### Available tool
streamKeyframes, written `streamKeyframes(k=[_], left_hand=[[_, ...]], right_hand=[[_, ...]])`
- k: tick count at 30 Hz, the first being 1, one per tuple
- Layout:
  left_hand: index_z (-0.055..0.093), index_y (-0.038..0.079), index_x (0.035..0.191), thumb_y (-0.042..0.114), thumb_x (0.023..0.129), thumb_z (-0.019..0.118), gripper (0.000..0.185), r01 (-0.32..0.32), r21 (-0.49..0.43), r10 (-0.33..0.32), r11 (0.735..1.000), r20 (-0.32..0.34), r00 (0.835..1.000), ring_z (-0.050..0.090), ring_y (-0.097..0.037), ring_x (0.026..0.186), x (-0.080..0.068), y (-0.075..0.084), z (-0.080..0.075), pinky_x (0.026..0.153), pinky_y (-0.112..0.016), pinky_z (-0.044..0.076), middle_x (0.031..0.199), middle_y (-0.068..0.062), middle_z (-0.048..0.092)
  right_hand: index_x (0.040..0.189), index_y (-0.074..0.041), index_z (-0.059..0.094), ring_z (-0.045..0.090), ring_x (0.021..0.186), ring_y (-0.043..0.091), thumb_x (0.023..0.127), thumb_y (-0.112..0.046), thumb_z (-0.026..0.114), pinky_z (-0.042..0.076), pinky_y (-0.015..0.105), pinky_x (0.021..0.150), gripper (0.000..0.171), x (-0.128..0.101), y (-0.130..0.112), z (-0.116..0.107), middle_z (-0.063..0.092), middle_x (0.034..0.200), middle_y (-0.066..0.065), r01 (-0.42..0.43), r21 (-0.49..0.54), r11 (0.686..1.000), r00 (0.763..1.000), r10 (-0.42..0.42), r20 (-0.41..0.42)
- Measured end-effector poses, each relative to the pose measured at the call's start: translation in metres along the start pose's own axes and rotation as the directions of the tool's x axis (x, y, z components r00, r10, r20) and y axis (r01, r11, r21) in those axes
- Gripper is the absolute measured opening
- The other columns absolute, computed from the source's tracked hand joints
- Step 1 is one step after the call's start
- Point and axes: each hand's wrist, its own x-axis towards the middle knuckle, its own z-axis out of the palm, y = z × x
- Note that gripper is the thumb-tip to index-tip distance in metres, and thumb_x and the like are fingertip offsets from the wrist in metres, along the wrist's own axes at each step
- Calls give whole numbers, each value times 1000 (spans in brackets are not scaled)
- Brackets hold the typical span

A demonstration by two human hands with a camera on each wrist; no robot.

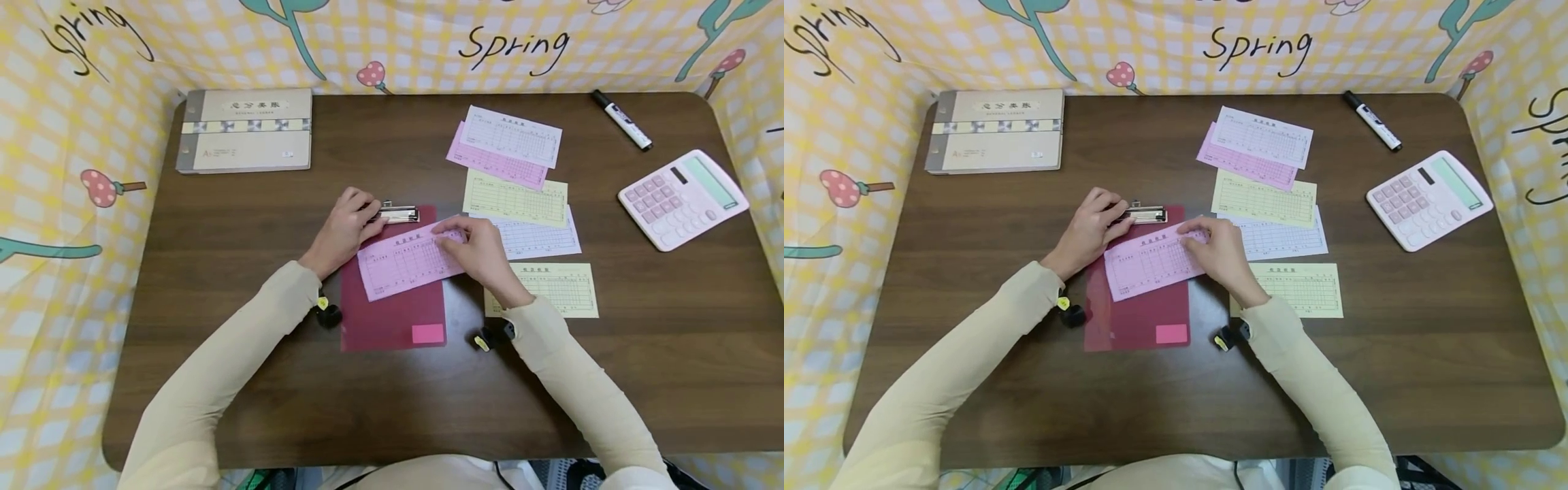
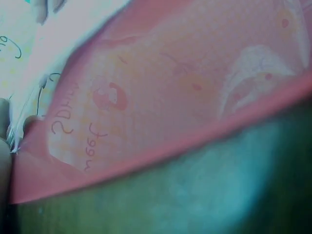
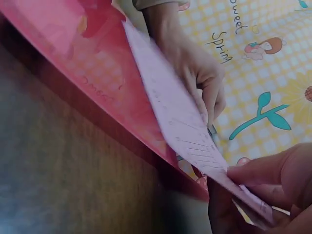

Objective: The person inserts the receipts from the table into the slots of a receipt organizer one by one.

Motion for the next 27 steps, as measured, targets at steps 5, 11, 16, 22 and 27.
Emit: streamKeyframes(k=[5, 11, 16, 22, 27], left_hand=[[64, -1, 102, 20, 88, 58, 26, 34, -23, -33, 999, 8, 999, 44, -22, 97, -1, 1, -1, 83, -32, 38, 98, -9, 56], [65, -1, 101, 21, 88, 59, 27, 34, -23, -34, 999, 9, 999, 44, -22, 97, 1, 1, -3, 84, -31, 38, 99, -9, 56], [65, -1, 104, 22, 88, 59, 29, 57, -9, -57, 998, 18, 998, 43, -21, 98, 1, 1, -6, 82, -30, 39, 100, -9, 56], [65, -2, 104, 22, 87, 60, 31, 85, -10, -85, 996, 3, 996, 43, -21, 98, 0, 4, -2, 82, -31, 40, 99, -9, 56], [66, -3, 103, 23, 87, 60, 31, 111, 0, -111, 994, -31, 993, 44, -23, 96, 1, 7, 1, 82, -31, 39, 97, -11, 56]], right_hand=[[89, -10, 71, 47, 69, 16, 78, -8, 67, 35, 27, 54, 12, 8, 0, 3, 66, 91, 7, -71, -18, 997, 997, 70, -34], [88, -10, 71, 48, 73, 15, 77, -8, 67, 36, 27, 55, 12, 10, 4, 0, 66, 93, 7, -109, -5, 994, 990, 108, -94], [88, -10, 70, 51, 78, 13, 78, -9, 67, 40, 26, 59, 11, 17, 6, 4, 65, 93, 6, -105, 52, 993, 992, 109, -71], [88, -8, 70, 54, 78, 15, 78, -6, 66, 46, 25, 57, 11, 24, 5, 5, 64, 93, 6, -142, 110, 984, 988, 147, -39], [90, -6, 70, 59, 73, 15, 78, -3, 67, 49, 23, 55, 13, 28, 10, 2, 64, 94, 9, -160, 232, 960, 986, 165, -1]])
